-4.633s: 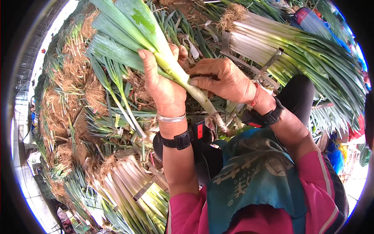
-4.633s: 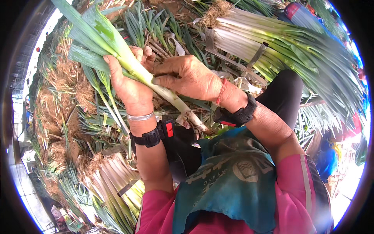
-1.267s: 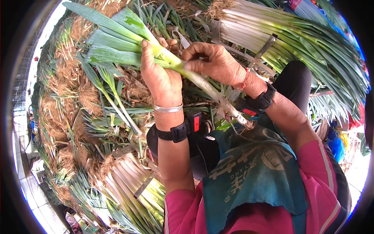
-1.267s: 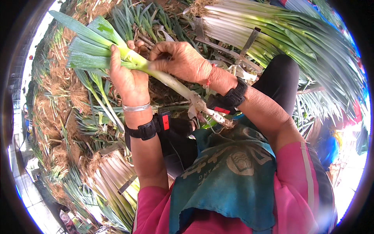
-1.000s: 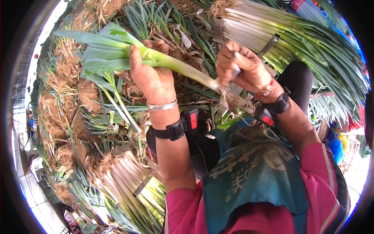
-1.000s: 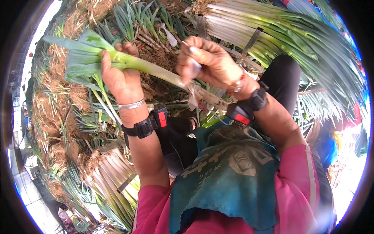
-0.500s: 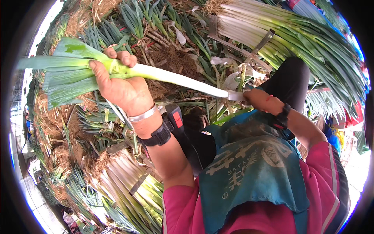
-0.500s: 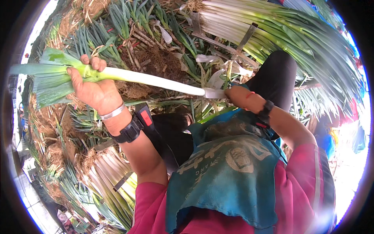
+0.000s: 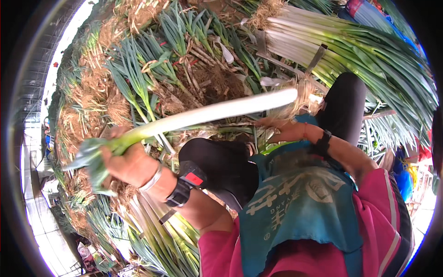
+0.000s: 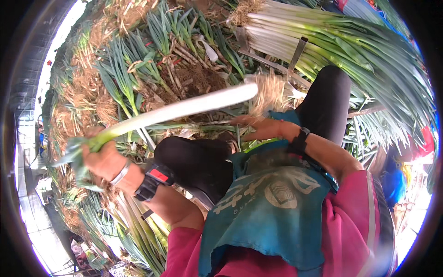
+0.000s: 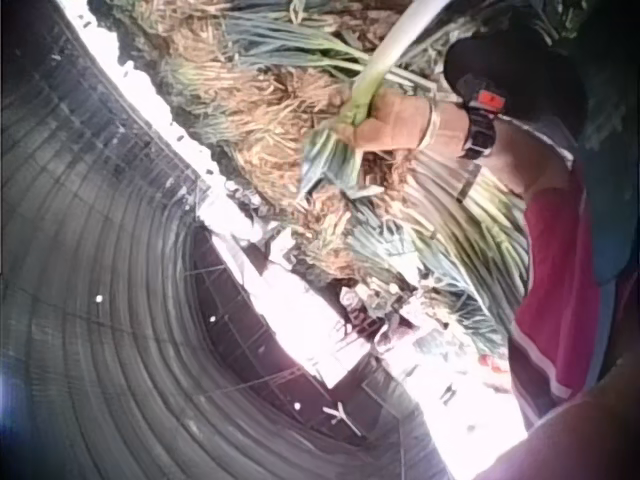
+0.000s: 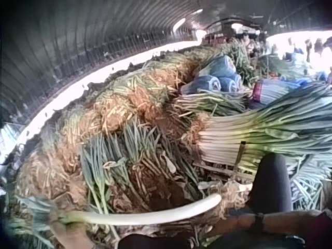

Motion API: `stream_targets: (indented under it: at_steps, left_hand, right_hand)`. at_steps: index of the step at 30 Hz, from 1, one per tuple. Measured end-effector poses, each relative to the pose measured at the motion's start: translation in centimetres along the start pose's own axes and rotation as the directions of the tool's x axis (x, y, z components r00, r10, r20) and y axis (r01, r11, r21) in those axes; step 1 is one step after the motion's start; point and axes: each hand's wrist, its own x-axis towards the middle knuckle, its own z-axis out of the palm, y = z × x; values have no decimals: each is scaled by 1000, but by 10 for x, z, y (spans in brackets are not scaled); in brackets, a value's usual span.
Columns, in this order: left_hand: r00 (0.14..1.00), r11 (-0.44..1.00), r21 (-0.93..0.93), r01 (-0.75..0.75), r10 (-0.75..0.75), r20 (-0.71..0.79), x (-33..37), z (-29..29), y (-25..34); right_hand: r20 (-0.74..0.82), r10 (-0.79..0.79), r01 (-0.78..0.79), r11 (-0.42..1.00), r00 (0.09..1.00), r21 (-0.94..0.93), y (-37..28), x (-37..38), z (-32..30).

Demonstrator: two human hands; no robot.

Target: The person peels the outer layers from leeks by hand, one at a time, and places each cleaned leek onto a stack on a metal rack.

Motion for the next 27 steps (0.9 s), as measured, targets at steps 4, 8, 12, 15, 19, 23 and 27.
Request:
stream_targets:
  at_steps: [4,8,12,15,19,23,27]
  left_hand:
    - [933,991,126,36,12,-360,-25,-13,-49]
    - [931,945,145,294,-249,-265,-61,-35,-74]
    - [919,920,-102,378,-359,164,-101,-50,-62]
    - [885,867,-210,453,-407,228,-108,-63,-64]
    - [954,932,-205,299,-296,43,-120,-40,-70]
    - [943,936,-117,332,-334,9,-133,-4,-86]
    - [907,928,-74,364,-335,256,-136,28,-111]
  right_hand:
    - [-141,-348,358,703,927,614,-102,58,-12]
    - [-453,-147,476,245,880,845,-135,85,-20]
    - [-532,73,494,283,844,822,-155,82,-28]
    - [-505,119,442,341,855,830,-159,80,-43]
    - [-466,-99,467,373,879,802,-165,78,-49]
    - [-424,-312,527,499,850,688,-180,91,-3]
    - [-462,-364,588,526,809,614,-189,93,6]
